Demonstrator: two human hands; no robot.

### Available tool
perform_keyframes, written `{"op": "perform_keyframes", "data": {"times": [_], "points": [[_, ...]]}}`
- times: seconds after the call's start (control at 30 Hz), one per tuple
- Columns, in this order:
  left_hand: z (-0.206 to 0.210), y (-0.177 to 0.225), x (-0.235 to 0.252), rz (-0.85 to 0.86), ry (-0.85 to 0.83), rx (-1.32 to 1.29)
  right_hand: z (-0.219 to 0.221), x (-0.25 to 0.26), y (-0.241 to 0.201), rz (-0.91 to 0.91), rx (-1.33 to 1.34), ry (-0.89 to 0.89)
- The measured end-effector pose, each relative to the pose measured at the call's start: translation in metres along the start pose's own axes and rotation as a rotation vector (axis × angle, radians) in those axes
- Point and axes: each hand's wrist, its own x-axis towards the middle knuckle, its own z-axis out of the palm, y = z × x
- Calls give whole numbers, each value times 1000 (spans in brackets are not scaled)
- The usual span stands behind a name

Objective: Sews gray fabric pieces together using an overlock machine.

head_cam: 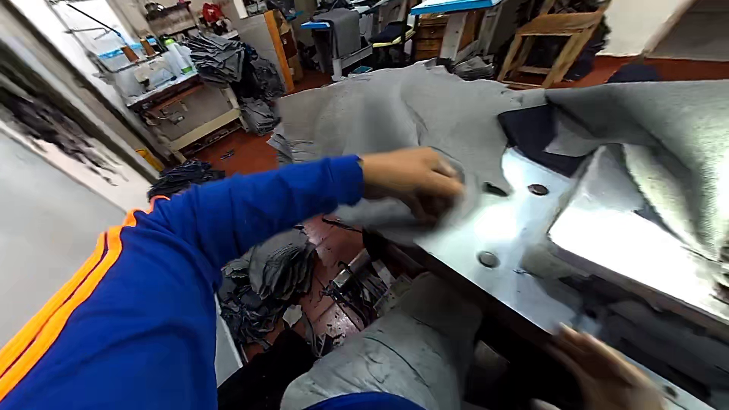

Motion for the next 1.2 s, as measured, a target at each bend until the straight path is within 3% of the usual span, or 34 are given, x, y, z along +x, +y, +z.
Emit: {"op": "perform_keyframes", "data": {"times": [0.07, 0.13, 0.2, 0.27, 0.37, 0.47, 0.63, 0.73, 0.83, 0.97, 1.07, 1.13, 1.2], "points": [[67, 24, 23, 153, 12, -312, 42, 21, -11, 171, 242, 44], [116, 30, 57, 319, 121, -395, 85, 45, -16, 350, 375, 255], [143, 12, 93, 618, 305, -72, 104, 56, -11, 459, 295, 412], [147, -16, 107, 863, 390, 365, 98, 42, -10, 472, 207, 394], [134, -53, 87, 844, 396, 665, 59, -1, -18, 557, 212, 170], [130, -65, 72, 725, 523, 746, -16, -37, -15, 466, -91, 63], [135, -22, 99, 656, 671, 830, -215, -60, -38, 482, -1042, 524], [141, -10, 120, 782, 539, 757, -288, -41, -35, 672, -1171, 489], [140, -17, 131, 918, 474, 729, -318, 5, -13, 768, -1133, 412], [137, -29, 133, 933, 514, 749, -344, 55, 31, 1030, -1129, 399], [132, -28, 134, 898, 472, 762, -338, 72, 30, 1137, -1113, 409], [128, -23, 135, 867, 380, 713, -343, 66, 29, 1066, -1105, 408], [120, -14, 135, 867, 240, 623, -345, 50, 24, 857, -1075, 463]]}}
